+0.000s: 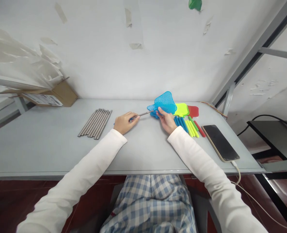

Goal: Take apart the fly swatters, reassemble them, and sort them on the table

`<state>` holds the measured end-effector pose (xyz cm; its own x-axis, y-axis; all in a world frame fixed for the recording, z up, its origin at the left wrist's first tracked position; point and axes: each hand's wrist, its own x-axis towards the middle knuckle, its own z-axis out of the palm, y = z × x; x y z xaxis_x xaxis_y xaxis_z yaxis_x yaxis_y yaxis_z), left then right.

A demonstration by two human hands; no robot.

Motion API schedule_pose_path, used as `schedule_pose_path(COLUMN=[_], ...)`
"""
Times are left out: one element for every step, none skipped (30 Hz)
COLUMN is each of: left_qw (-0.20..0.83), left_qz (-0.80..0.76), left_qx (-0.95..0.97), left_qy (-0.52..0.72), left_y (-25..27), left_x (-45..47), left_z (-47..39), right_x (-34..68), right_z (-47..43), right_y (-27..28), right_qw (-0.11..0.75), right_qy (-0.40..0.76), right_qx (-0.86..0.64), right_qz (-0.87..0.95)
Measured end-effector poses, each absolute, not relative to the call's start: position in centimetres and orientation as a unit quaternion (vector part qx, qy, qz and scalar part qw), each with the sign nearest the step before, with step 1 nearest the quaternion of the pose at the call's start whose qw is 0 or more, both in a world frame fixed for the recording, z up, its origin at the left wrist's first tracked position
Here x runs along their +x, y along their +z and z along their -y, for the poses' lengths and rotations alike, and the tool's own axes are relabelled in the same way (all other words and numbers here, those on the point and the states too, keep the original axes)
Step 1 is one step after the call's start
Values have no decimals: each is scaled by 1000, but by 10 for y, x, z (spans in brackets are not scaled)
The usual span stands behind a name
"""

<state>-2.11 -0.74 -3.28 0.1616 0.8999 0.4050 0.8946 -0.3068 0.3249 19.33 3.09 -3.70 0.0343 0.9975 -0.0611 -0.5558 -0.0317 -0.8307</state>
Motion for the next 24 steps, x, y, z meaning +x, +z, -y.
schedule_pose_path(left_qw=[5,4,3,1,0,0,1,2,4,6,8,10,12,14,17,20,22,23,23,22,19,17,14,12], left_qz=[-588,-588,-588,-587,-585,-584,-584,-584,-585,-587,-589,-591,-593,-594,-593,-590,-587,-584,-581,-580,-579,-579,-579,-577], left_qx=[762,762,762,763,764,764,764,764,764,764,763,762,762,762,764,766,769,771,771,772,771,770,769,770], left_qy=[270,271,272,272,273,273,273,272,271,269,266,264,260,257,255,253,253,255,258,261,265,268,270,273], left_y=[-33,-34,-34,-34,-34,-34,-34,-33,-33,-33,-33,-33,-33,-33,-34,-34,-34,-35,-35,-35,-35,-35,-35,-35], left_x=[-21,-21,-21,-21,-21,-22,-22,-21,-21,-21,-21,-21,-21,-21,-21,-21,-21,-20,-20,-20,-19,-19,-18,-17], left_z=[7,7,7,7,6,7,7,7,7,7,8,8,8,8,8,8,8,8,8,9,10,11,12,13], right_x=[193,193,193,193,193,193,193,192,192,192,191,191,190,190,189,189,188,188,187,186,186,185,184,184], right_z=[-31,-31,-32,-32,-32,-32,-33,-33,-33,-33,-33,-33,-32,-32,-31,-31,-30,-29,-27,-26,-24,-23,-21,-19], right_y=[-38,-38,-39,-39,-40,-41,-41,-41,-42,-43,-43,-44,-45,-45,-46,-46,-46,-46,-46,-45,-44,-43,-42,-42], right_qw=[623,622,620,617,614,612,611,612,613,615,617,619,621,623,625,627,629,630,631,631,632,634,636,638], right_qy=[625,627,630,633,635,637,638,637,636,635,635,635,635,633,629,625,621,618,616,613,609,603,596,589], right_qx=[-358,-358,-358,-359,-359,-361,-362,-363,-363,-361,-358,-355,-351,-348,-346,-344,-342,-339,-337,-336,-336,-337,-339,-340], right_qz=[306,303,302,301,300,299,298,297,297,295,295,296,297,301,306,312,319,325,331,337,342,348,355,361])
